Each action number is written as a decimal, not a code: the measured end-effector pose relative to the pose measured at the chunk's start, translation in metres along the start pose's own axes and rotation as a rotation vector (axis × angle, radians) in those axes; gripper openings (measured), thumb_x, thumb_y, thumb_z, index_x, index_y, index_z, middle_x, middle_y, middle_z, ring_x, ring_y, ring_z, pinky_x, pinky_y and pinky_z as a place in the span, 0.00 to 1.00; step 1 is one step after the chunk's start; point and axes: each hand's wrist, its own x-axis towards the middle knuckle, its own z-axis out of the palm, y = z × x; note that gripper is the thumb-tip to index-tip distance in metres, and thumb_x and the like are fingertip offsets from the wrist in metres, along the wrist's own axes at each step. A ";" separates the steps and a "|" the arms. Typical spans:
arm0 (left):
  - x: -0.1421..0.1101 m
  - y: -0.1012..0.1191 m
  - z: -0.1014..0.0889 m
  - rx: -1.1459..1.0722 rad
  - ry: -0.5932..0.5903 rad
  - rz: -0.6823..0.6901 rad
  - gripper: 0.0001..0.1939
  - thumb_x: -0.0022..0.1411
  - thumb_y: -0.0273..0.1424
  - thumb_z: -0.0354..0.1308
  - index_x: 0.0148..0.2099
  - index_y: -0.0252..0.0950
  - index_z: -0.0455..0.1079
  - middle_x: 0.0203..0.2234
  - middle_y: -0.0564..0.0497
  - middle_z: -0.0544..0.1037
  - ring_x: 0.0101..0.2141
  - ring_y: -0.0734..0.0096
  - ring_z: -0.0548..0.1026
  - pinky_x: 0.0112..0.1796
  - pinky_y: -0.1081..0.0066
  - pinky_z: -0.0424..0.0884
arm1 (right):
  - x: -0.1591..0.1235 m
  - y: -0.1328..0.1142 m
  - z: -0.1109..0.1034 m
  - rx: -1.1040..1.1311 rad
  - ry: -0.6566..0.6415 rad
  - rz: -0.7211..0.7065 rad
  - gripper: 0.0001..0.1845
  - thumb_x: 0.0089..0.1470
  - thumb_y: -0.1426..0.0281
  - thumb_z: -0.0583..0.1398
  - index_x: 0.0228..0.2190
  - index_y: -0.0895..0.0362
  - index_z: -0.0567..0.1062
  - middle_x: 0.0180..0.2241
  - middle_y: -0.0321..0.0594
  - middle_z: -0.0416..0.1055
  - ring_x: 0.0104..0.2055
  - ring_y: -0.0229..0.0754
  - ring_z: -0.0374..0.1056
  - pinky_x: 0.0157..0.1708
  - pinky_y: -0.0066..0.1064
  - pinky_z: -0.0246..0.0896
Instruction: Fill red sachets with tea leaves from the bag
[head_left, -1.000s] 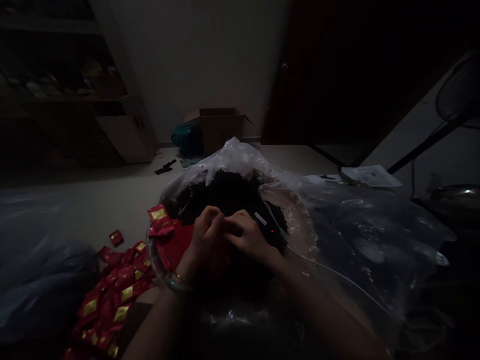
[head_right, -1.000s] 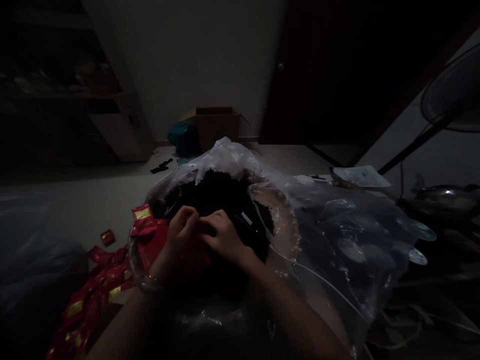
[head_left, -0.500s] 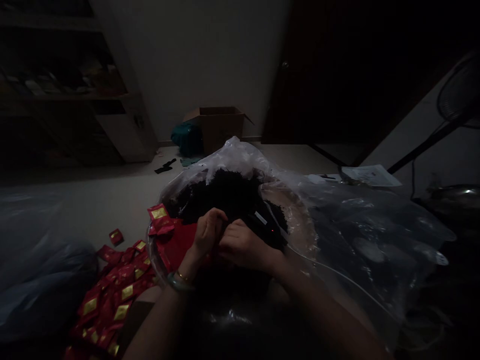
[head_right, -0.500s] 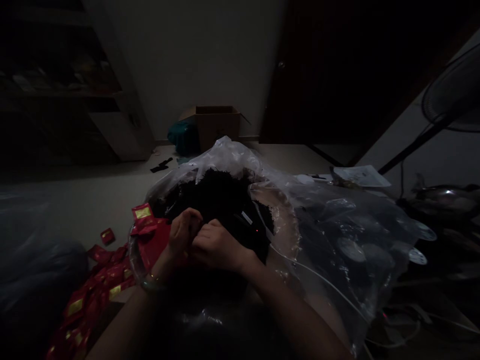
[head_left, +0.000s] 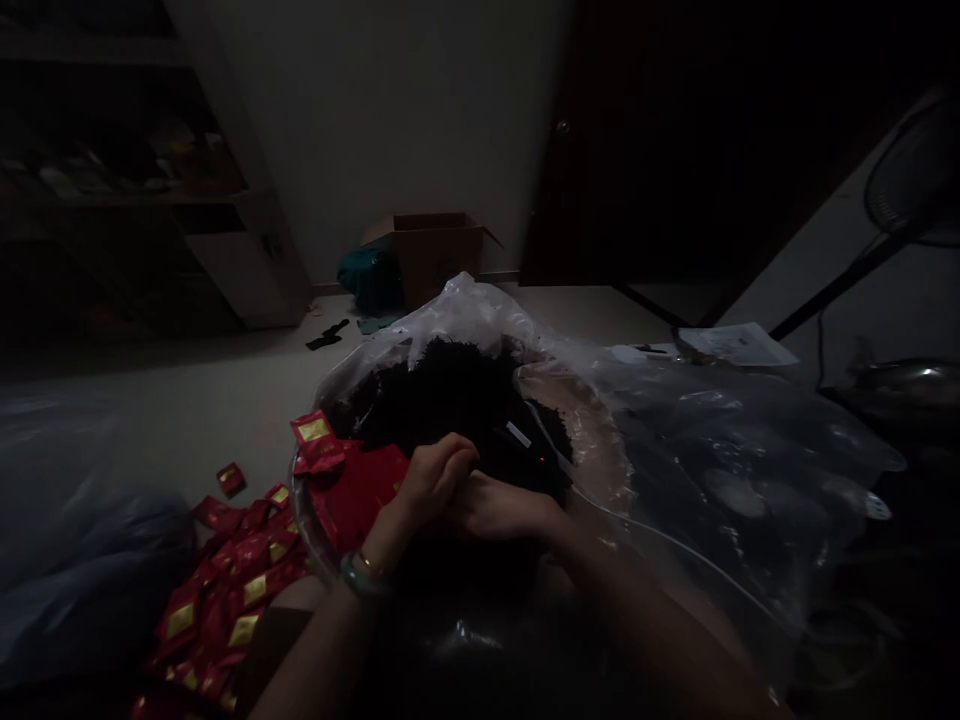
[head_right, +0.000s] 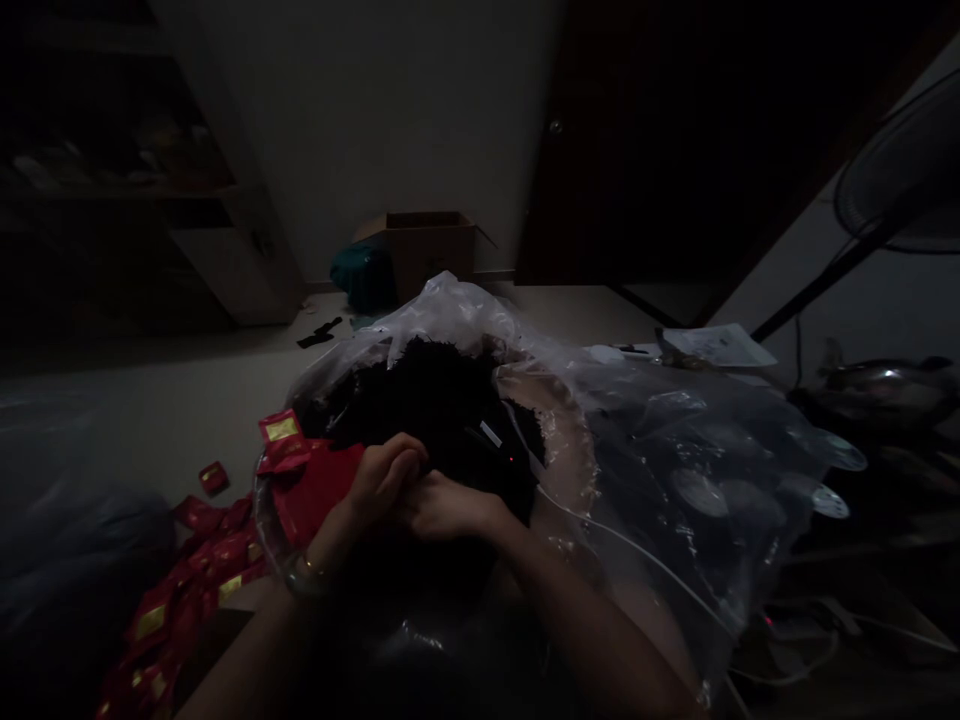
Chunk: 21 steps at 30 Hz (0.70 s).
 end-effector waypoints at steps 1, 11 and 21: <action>0.001 -0.001 -0.003 0.051 0.044 0.024 0.16 0.64 0.38 0.45 0.35 0.37 0.71 0.27 0.50 0.75 0.29 0.71 0.70 0.34 0.71 0.67 | 0.001 0.003 -0.005 0.094 0.026 0.042 0.08 0.54 0.68 0.59 0.29 0.57 0.77 0.29 0.36 0.77 0.31 0.40 0.70 0.34 0.28 0.65; 0.005 -0.030 -0.019 0.363 0.060 -0.062 0.22 0.63 0.36 0.50 0.58 0.34 0.60 0.53 0.40 0.69 0.52 0.59 0.68 0.52 0.58 0.65 | -0.015 0.039 -0.079 0.867 0.721 0.180 0.18 0.47 0.56 0.63 0.35 0.57 0.77 0.33 0.37 0.77 0.35 0.42 0.71 0.41 0.32 0.65; -0.015 -0.020 0.016 1.021 -0.570 -0.046 0.19 0.47 0.32 0.66 0.44 0.35 0.72 0.43 0.41 0.73 0.51 0.46 0.66 0.57 0.39 0.48 | -0.006 0.041 -0.076 0.891 0.713 0.132 0.17 0.50 0.53 0.59 0.29 0.55 0.71 0.27 0.34 0.73 0.35 0.40 0.68 0.38 0.31 0.64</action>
